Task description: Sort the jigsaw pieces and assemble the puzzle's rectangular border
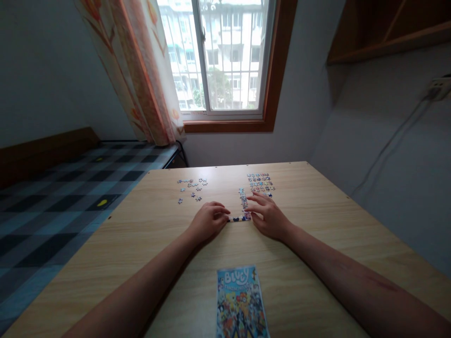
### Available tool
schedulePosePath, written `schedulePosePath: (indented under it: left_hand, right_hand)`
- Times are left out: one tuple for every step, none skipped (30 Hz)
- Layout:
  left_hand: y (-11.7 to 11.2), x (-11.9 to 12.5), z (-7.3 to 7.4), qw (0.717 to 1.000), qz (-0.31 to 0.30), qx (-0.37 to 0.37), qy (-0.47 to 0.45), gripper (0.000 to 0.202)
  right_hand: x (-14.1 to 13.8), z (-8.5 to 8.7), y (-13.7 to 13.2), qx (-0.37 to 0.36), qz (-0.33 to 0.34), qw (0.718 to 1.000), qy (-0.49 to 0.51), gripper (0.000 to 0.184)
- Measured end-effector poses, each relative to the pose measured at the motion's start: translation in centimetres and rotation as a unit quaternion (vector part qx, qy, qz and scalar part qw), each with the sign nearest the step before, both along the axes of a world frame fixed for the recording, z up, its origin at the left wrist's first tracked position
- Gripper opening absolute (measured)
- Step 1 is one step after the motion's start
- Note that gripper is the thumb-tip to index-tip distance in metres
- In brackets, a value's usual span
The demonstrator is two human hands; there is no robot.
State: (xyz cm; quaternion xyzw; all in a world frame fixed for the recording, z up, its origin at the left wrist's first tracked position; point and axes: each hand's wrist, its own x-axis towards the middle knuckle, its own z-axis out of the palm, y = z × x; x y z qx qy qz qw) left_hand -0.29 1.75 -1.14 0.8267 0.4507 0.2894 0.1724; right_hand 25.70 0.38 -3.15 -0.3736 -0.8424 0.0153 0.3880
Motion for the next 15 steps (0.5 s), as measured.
schedulePosePath:
  left_hand:
    - [0.03, -0.01, -0.08, 1.0, 0.0, 0.003, -0.005, 0.016]
    - [0.04, -0.02, -0.16, 1.0, 0.0, 0.008, -0.007, 0.017]
    - [0.02, -0.02, -0.25, 1.0, 0.0, 0.013, -0.008, 0.018]
    - [-0.02, -0.01, -0.33, 1.0, -0.001, 0.018, -0.009, 0.02]
    - [-0.06, -0.02, -0.4, 1.0, -0.002, 0.022, -0.01, 0.022]
    - [-0.11, -0.03, -0.46, 1.0, -0.003, 0.026, -0.011, 0.024]
    - [-0.15, -0.05, -0.51, 1.0, -0.004, 0.028, -0.012, 0.027]
    - [-0.19, -0.07, -0.56, 0.999, -0.005, 0.031, -0.012, 0.029]
    - [-0.22, -0.09, -0.59, 0.999, -0.007, 0.033, -0.011, 0.03]
    - [-0.25, -0.11, -0.62, 0.999, -0.01, 0.037, -0.01, 0.032]
    - [-0.27, -0.12, -0.64, 0.999, -0.012, 0.04, -0.009, 0.032]
    - [-0.31, -0.12, -0.65, 0.999, -0.014, 0.043, -0.007, 0.032]
    - [-0.34, -0.11, -0.63, 0.999, -0.016, 0.046, -0.004, 0.032]
    - [-0.38, -0.09, -0.6, 0.999, -0.019, 0.048, -0.001, 0.032]
    - [-0.42, -0.07, -0.56, 0.999, -0.021, 0.05, 0.003, 0.032]
  right_hand:
    - [0.02, -0.04, 0.03, -0.001, 0.001, 1.0, -0.001, 0.027]
    - [0.04, -0.08, 0.06, -0.003, 0.004, 1.0, -0.003, 0.03]
    - [0.05, -0.12, 0.09, -0.003, 0.007, 1.0, -0.006, 0.032]
    - [0.06, -0.15, 0.1, -0.003, 0.011, 1.0, -0.01, 0.034]
    - [0.06, -0.17, 0.11, -0.002, 0.015, 1.0, -0.014, 0.036]
    - [0.06, -0.18, 0.1, -0.001, 0.018, 1.0, -0.019, 0.037]
    - [0.06, -0.19, 0.09, 0.001, 0.021, 1.0, -0.023, 0.038]
    - [0.05, -0.2, 0.08, 0.002, 0.024, 0.999, -0.026, 0.039]
    - [0.05, -0.21, 0.07, 0.002, 0.027, 0.999, -0.029, 0.041]
    - [0.04, -0.21, 0.07, 0.002, 0.029, 0.999, -0.03, 0.041]
    - [0.04, -0.22, 0.07, 0.001, 0.032, 0.999, -0.031, 0.042]
    - [0.04, -0.23, 0.07, 0.001, 0.035, 0.999, -0.032, 0.042]
    - [0.04, -0.24, 0.08, 0.0, 0.038, 0.999, -0.033, 0.042]
    - [0.04, -0.25, 0.08, 0.0, 0.04, 0.999, -0.034, 0.042]
    - [0.04, -0.26, 0.09, -0.001, 0.042, 0.999, -0.034, 0.042]
